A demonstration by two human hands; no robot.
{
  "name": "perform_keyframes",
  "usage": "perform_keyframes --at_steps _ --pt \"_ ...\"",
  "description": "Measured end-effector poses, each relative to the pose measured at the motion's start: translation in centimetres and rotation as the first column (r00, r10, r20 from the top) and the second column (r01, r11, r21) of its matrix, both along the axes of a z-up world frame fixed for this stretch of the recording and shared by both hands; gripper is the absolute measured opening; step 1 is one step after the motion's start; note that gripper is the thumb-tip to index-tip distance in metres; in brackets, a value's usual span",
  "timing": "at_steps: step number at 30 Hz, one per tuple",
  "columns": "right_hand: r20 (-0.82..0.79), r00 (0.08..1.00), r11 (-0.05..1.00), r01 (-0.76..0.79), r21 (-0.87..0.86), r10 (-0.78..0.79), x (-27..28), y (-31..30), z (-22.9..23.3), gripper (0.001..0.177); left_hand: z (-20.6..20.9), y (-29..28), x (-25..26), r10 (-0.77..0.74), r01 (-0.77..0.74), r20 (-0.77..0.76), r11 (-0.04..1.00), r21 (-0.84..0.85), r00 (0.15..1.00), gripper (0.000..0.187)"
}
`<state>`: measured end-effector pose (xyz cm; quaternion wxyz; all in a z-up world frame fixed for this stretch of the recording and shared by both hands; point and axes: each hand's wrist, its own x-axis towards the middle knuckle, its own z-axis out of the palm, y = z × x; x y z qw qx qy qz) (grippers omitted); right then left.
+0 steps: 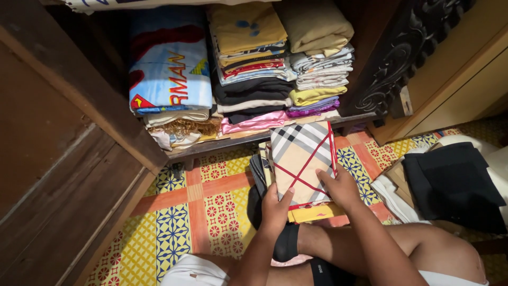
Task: Folding various items of clothing and stacking them neatly on shelves inside a closet.
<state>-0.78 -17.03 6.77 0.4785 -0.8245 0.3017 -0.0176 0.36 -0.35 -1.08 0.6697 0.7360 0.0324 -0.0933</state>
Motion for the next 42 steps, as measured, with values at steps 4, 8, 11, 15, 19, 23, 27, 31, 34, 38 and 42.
perform_keyframes --at_steps 4,8,11,15,19,23,27,31,34,38,42 --pt "-0.005 1.0 1.0 -0.002 0.0 0.002 -0.1 0.2 0.3 0.042 0.1 -0.1 -0.2 0.009 -0.009 0.005 1.0 -0.002 1.0 0.032" --pt "0.005 1.0 1.0 0.003 0.015 -0.003 -0.2 0.2 0.2 0.042 0.1 0.0 -0.2 0.001 -0.001 0.001 1.0 -0.011 1.0 0.032" --pt "0.009 1.0 1.0 0.001 0.027 -0.002 -0.1 -0.1 -0.1 0.04 0.3 0.0 -0.1 -0.006 0.006 -0.007 1.0 -0.019 1.0 0.032" --pt "0.017 1.0 0.999 -0.009 0.049 0.008 -0.4 0.1 0.3 0.039 -0.2 0.0 0.0 -0.01 0.009 -0.012 1.0 -0.004 1.0 0.033" --pt "0.062 0.998 0.995 -0.018 0.096 0.012 -1.1 -0.8 -0.3 0.037 -0.2 0.5 0.2 -0.053 0.053 -0.015 0.999 0.006 0.998 0.036" --pt "0.213 0.976 0.947 -0.107 0.302 0.042 -2.5 -0.7 0.7 0.033 2.6 1.9 -0.5 -0.159 0.161 -0.041 0.986 0.05 0.986 0.049" --pt "0.258 0.966 0.881 -0.139 0.452 0.02 -3.5 1.1 3.9 0.048 6.1 2.9 -0.8 -0.177 0.183 -0.083 0.981 0.069 0.981 0.066" --pt "0.327 0.941 0.884 -0.219 0.413 0.08 -1.9 -0.5 1.4 0.047 12.9 5.2 -1.9 -0.158 0.173 -0.145 0.98 0.095 0.977 0.071" --pt "0.399 0.91 0.875 -0.278 0.396 0.109 -0.3 -1.3 0.2 0.048 14.1 6.1 -0.9 -0.201 0.207 -0.087 0.976 0.062 0.976 0.077" --pt "0.527 0.839 0.845 -0.374 0.383 0.133 2.1 0.6 3.8 0.052 13.9 6.8 2.6 -0.156 0.174 0.159 0.979 -0.107 0.975 0.071" --pt "0.657 0.743 0.832 -0.441 0.336 0.129 7.2 0.0 4.4 0.055 16.6 7.4 6.2 -0.117 0.129 0.293 0.991 -0.023 0.949 0.069"
